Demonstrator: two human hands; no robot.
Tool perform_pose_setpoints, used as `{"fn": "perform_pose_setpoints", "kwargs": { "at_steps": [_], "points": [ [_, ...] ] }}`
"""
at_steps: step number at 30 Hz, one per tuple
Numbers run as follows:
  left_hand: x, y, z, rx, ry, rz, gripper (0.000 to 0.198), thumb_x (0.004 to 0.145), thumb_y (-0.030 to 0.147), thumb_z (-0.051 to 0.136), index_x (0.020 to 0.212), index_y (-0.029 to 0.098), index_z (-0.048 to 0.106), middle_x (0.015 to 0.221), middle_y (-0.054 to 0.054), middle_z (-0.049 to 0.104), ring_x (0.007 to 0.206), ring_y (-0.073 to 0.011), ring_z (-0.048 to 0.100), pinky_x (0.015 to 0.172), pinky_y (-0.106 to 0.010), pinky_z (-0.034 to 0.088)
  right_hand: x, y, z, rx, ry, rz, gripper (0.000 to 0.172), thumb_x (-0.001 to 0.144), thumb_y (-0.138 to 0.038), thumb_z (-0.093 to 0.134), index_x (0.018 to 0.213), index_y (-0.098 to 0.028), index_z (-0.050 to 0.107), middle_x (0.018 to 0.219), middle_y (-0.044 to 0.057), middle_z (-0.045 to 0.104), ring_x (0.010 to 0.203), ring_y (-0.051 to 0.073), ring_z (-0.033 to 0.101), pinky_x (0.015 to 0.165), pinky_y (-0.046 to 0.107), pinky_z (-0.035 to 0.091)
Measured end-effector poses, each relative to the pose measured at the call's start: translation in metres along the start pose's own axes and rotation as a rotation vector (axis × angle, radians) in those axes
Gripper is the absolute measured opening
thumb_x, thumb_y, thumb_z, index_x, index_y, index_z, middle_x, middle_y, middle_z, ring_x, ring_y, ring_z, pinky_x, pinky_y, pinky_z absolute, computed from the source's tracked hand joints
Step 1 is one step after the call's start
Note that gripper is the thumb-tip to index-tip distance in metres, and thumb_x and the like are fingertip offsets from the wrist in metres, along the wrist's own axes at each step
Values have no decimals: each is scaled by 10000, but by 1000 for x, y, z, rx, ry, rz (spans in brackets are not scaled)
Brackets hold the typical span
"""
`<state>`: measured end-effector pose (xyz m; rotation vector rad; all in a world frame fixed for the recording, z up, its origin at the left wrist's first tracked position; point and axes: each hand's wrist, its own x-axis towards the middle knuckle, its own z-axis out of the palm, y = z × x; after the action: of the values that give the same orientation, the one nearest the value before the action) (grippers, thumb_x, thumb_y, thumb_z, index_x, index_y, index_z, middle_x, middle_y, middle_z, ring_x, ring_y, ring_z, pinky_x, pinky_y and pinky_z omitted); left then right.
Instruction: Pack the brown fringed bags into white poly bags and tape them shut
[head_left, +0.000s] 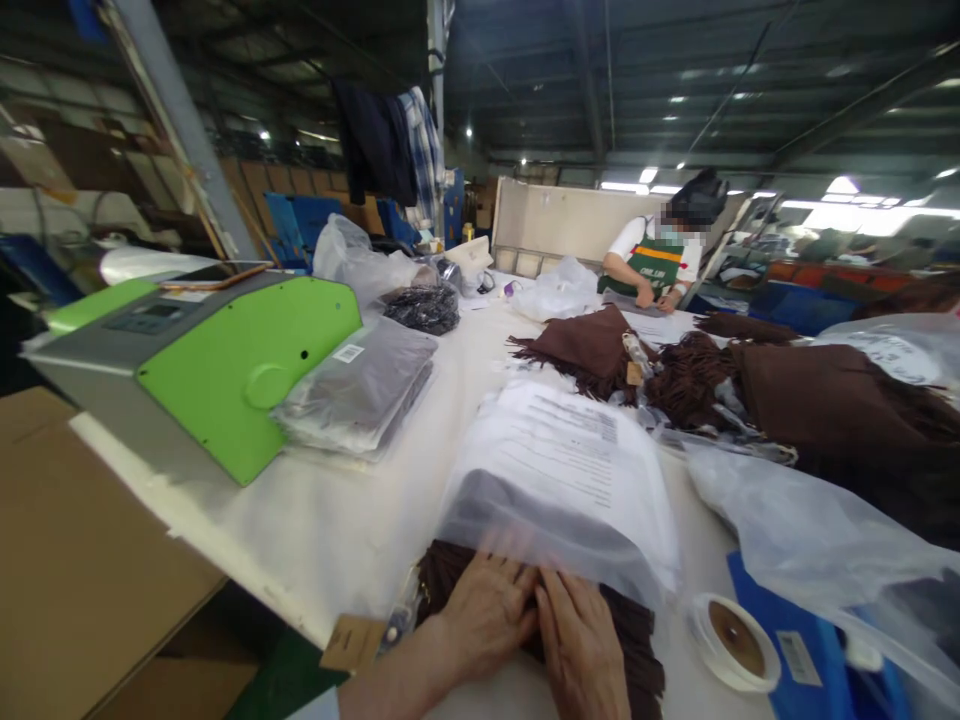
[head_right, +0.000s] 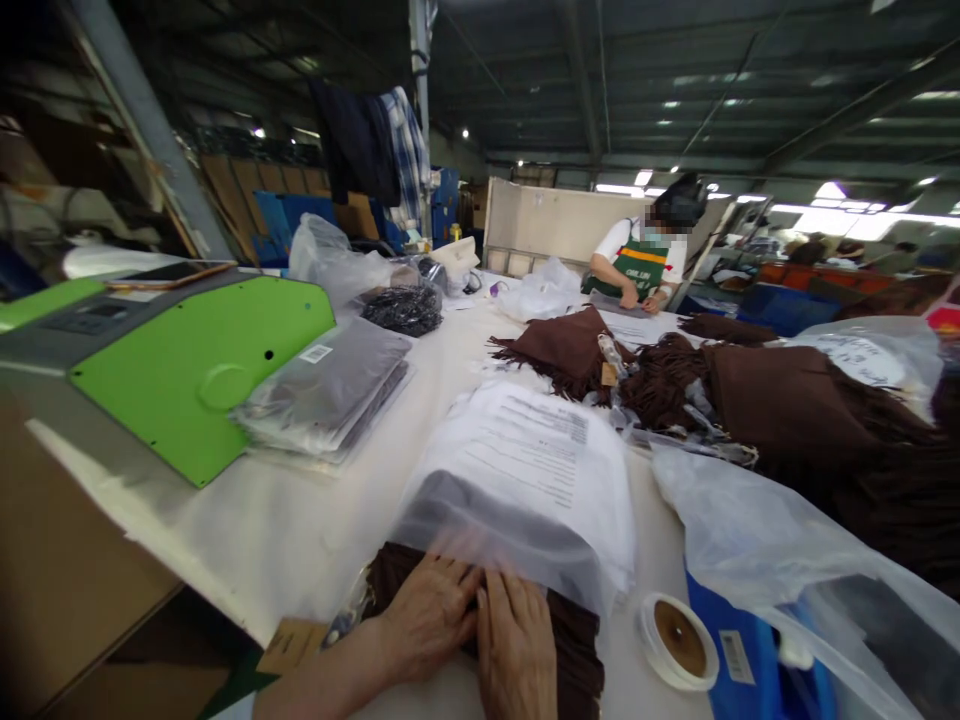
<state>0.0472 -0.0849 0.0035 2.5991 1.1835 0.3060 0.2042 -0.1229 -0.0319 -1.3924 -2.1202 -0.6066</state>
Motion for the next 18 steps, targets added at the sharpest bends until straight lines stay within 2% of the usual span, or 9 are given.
{"fn": "perform_pose_setpoints", "kwargs": {
  "at_steps": [3, 5, 6, 8, 10, 12, 15, 18],
  "points": [
    [-19, -8, -19, -20, -6, 90, 516, 886, 377, 424, 1328, 113, 379, 1369, -139, 428, 1310, -252, 305, 1084, -423, 236, 2, -5, 9, 58, -22, -100, 349, 919, -287, 297, 1053, -211, 610, 1065, 60, 660, 982, 188, 598, 860, 324, 444],
    [-47, -22, -34, -16, 50, 120, 422, 891, 287, 419, 1297, 171, 428, 1334, -98, 477, 1291, -224, 339, 1070, -405, 270, 0, -4, 16, 73, -10, -109, 344, 921, -291, 299, 1029, -220, 618, 1066, 49, 661, 985, 181, 595, 874, 319, 428],
    [-65, -30, -40, -5, 101, 84, 387, 890, 242, 408, 1273, 205, 456, 1293, -79, 517, 1256, -211, 386, 1048, -401, 306, -2, -3, 19, 74, -8, -109, 333, 920, -287, 308, 1024, -220, 618, 1073, 47, 659, 996, 181, 591, 887, 321, 417],
    [-103, -45, -46, 38, 239, -141, 359, 879, 216, 403, 1222, 185, 507, 1175, -107, 586, 1127, -213, 500, 962, -394, 402, -4, -3, 21, 69, -2, -116, 319, 918, -281, 318, 1006, -214, 617, 1078, 50, 656, 996, 185, 588, 905, 329, 402],
    [-136, -57, -40, 70, 292, -416, 382, 832, 313, 496, 1161, 127, 551, 1087, -142, 608, 1018, -239, 556, 879, -396, 460, -4, -4, 20, 67, 4, -105, 315, 919, -291, 320, 1005, -206, 611, 1074, 61, 655, 990, 192, 589, 913, 341, 395],
    [-158, -60, -27, 102, 280, -575, 512, 727, 425, 615, 1141, 127, 567, 1080, -144, 602, 1000, -270, 560, 844, -413, 472, -2, -7, 18, 74, 15, -75, 327, 921, -318, 316, 1048, -193, 590, 1070, 73, 655, 984, 198, 590, 908, 349, 400],
    [-168, -48, -9, 197, 317, -596, 692, 608, 498, 704, 1196, 178, 529, 1178, -134, 555, 1075, -308, 513, 862, -439, 438, 0, -9, 16, 99, 26, -34, 359, 922, -346, 315, 1145, -169, 535, 1068, 86, 654, 982, 200, 590, 895, 348, 414],
    [-162, -28, -4, 262, 351, -508, 623, 633, 516, 690, 1146, 193, 545, 1183, -124, 546, 1087, -306, 487, 867, -428, 403, 1, -10, 15, 116, 36, -31, 372, 925, -344, 312, 1178, -153, 507, 1066, 91, 654, 980, 201, 589, 889, 348, 418]
  ]
}}
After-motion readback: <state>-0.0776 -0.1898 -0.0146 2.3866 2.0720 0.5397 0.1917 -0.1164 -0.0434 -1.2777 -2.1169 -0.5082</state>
